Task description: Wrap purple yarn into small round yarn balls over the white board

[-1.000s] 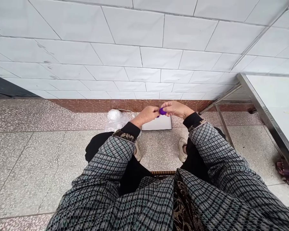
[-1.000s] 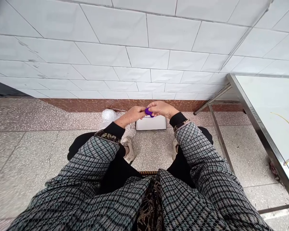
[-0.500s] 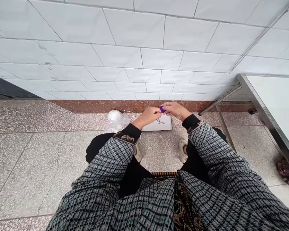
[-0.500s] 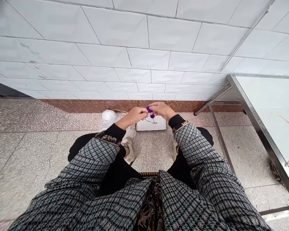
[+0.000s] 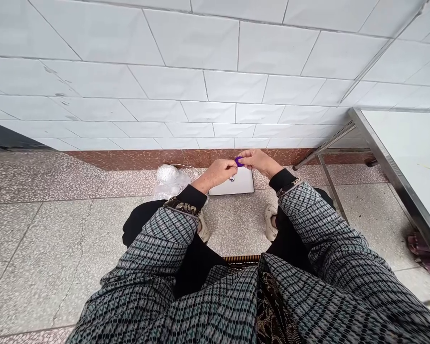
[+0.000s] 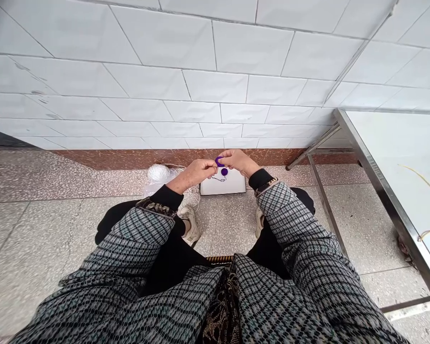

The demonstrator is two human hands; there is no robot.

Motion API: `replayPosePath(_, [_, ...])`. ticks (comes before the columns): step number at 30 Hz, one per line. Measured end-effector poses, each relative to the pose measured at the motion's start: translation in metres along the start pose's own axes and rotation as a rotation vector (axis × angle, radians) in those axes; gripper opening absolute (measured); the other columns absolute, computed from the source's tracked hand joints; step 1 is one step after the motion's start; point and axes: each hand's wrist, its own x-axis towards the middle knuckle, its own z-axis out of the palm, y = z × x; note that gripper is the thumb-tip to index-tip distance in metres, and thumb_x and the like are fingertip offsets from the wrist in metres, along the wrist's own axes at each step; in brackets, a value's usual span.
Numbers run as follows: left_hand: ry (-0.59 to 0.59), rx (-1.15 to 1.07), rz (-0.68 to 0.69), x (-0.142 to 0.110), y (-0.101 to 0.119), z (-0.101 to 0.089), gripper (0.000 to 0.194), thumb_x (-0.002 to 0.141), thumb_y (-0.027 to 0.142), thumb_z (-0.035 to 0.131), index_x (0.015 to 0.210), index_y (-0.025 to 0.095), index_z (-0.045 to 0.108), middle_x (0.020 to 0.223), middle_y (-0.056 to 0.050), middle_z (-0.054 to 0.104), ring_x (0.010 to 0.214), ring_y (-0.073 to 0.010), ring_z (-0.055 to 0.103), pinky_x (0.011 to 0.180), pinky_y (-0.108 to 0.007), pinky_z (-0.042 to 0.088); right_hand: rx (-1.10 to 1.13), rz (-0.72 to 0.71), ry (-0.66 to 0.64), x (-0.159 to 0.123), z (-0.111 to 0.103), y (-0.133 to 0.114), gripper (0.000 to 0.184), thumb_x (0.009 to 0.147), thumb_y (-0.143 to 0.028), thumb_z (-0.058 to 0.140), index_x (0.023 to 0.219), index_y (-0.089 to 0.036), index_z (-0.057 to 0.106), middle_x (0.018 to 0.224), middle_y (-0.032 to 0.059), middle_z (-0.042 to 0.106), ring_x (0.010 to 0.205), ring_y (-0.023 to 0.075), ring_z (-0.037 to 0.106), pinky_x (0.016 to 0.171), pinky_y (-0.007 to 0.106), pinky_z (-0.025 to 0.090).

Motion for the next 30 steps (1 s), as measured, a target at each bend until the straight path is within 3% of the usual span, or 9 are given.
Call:
replayPosePath(4, [-0.050, -0.096, -0.043, 0.000, 0.004, -0.001, 0.020, 0.084, 0.012, 0.053, 0.065, 0.018, 0.059, 0.059, 0.003, 0.057, 0.059, -0.0121, 0.056, 0.064, -0.024, 0.044, 0.159, 0.016, -0.002, -0.001, -0.003, -0.007, 0.021, 0.096, 0.002, 0.063, 0.080, -0.013, 0.065, 0.057, -0.0056, 0.055, 0.049, 0.0045, 0.042, 0.049, 0.015, 0.035])
replayPosePath(7, [-0.080, -0.139, -0.070, 0.001, 0.004, -0.001, 0.022, 0.083, 0.011, 0.054, 0.063, 0.018, 0.058, 0.059, 0.003, 0.058, 0.058, -0.0121, 0.058, 0.065, -0.025, 0.047, 0.179, 0.030, -0.158, -0.006, -0.009, -0.011, 0.015, 0.095, -0.003, 0.067, 0.085, -0.014, 0.065, 0.060, -0.0052, 0.057, 0.051, 0.0052, 0.046, 0.050, 0.015, 0.039])
replayPosePath(11, [-0.112, -0.107, -0.116, 0.002, 0.001, -0.003, 0.017, 0.081, 0.013, 0.058, 0.065, 0.017, 0.063, 0.060, 0.003, 0.060, 0.057, -0.0119, 0.056, 0.065, -0.025, 0.045, -0.103, -0.016, -0.399, -0.014, -0.015, -0.013, 0.014, 0.087, -0.002, 0.076, 0.082, -0.013, 0.068, 0.066, -0.0023, 0.065, 0.056, 0.0065, 0.053, 0.053, 0.017, 0.043])
replayPosePath(13, [-0.127, -0.064, -0.092, 0.002, 0.001, -0.005, 0.020, 0.080, 0.013, 0.058, 0.061, 0.018, 0.061, 0.058, 0.003, 0.060, 0.058, -0.0119, 0.056, 0.064, -0.025, 0.043, -0.302, -0.029, -0.427, -0.016, -0.014, -0.012, 0.015, 0.085, -0.001, 0.077, 0.078, -0.012, 0.071, 0.066, -0.0021, 0.066, 0.056, 0.0059, 0.052, 0.052, 0.017, 0.041])
replayPosePath(17, [-0.091, -0.057, -0.059, 0.000, 0.004, -0.008, 0.022, 0.080, 0.014, 0.055, 0.059, 0.018, 0.058, 0.057, 0.003, 0.058, 0.058, -0.0121, 0.055, 0.064, -0.024, 0.044, -0.534, 0.001, -0.284, -0.012, -0.009, -0.007, 0.022, 0.084, 0.001, 0.078, 0.069, -0.012, 0.069, 0.056, -0.0035, 0.058, 0.049, 0.0053, 0.044, 0.044, 0.019, 0.031])
replayPosePath(19, [-0.051, -0.081, -0.055, -0.001, 0.004, -0.008, 0.019, 0.081, 0.015, 0.055, 0.062, 0.018, 0.059, 0.057, 0.003, 0.058, 0.057, -0.0124, 0.055, 0.064, -0.025, 0.044, -0.448, 0.014, -0.168, -0.010, -0.005, -0.006, 0.026, 0.085, 0.003, 0.077, 0.068, -0.014, 0.067, 0.054, -0.0036, 0.057, 0.047, 0.0058, 0.044, 0.043, 0.019, 0.033])
replayPosePath(22, [-0.021, -0.112, -0.034, 0.000, 0.004, -0.005, 0.018, 0.082, 0.016, 0.055, 0.065, 0.019, 0.060, 0.056, 0.003, 0.057, 0.057, -0.0124, 0.055, 0.063, -0.024, 0.044, -0.128, 0.043, -0.030, -0.009, 0.001, -0.007, 0.025, 0.093, 0.004, 0.070, 0.077, -0.015, 0.066, 0.057, -0.0038, 0.060, 0.048, 0.0060, 0.049, 0.044, 0.016, 0.039])
replayPosePath(26, [-0.009, -0.084, -0.036, -0.001, 0.002, -0.003, 0.019, 0.082, 0.017, 0.056, 0.064, 0.019, 0.060, 0.057, 0.002, 0.058, 0.056, -0.0120, 0.054, 0.062, -0.025, 0.042, 0.155, 0.127, -0.043, -0.011, 0.003, -0.008, 0.024, 0.101, -0.001, 0.064, 0.082, -0.014, 0.067, 0.064, -0.0013, 0.066, 0.053, 0.0056, 0.057, 0.049, 0.014, 0.045])
replayPosePath(30, [-0.004, 0.000, -0.004, -0.004, 0.001, -0.006, 0.018, 0.080, 0.020, 0.058, 0.062, 0.018, 0.060, 0.058, 0.002, 0.057, 0.058, -0.0122, 0.051, 0.061, -0.025, 0.038, 0.116, 0.120, -0.058, -0.009, 0.001, -0.006, 0.021, 0.098, -0.003, 0.070, 0.079, -0.013, 0.070, 0.064, 0.0005, 0.069, 0.057, 0.0071, 0.059, 0.045, 0.014, 0.040])
